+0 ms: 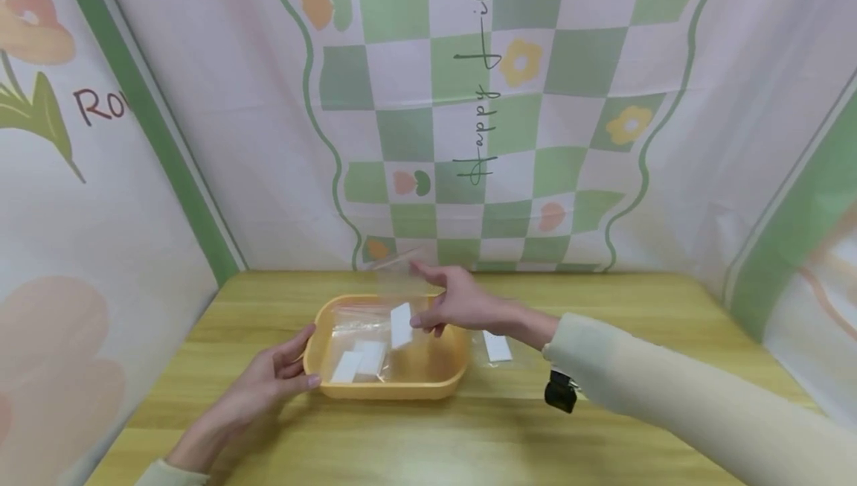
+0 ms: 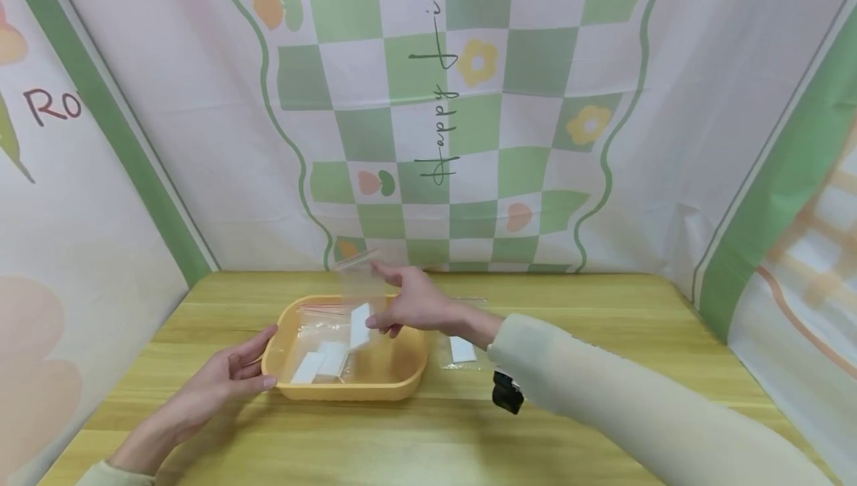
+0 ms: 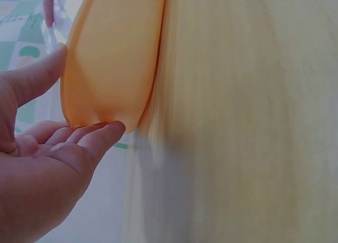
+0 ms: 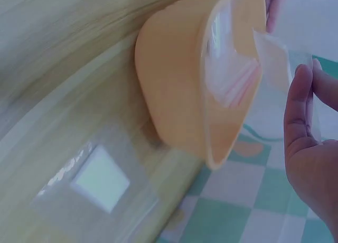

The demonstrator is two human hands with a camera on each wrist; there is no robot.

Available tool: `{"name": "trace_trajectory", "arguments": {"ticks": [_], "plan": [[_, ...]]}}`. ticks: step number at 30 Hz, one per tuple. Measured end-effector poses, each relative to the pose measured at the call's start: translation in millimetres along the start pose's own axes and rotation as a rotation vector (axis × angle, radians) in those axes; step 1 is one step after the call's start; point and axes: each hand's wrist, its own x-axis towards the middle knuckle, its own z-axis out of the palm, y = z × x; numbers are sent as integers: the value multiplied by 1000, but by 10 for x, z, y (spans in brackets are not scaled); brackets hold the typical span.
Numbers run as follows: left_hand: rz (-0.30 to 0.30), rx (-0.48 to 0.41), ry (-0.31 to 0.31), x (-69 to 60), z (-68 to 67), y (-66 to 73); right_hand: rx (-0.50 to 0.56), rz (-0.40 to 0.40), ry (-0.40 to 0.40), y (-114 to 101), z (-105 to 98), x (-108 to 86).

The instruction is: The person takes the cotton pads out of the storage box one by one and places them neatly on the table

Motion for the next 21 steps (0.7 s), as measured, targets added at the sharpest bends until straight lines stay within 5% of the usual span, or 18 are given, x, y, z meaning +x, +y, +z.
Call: {"name": "trace_trajectory", "arguments": {"ticks": [21], "plan": [[-3,2,19,-3,6,-15,-27,37,109,362,-982,-731]]}}
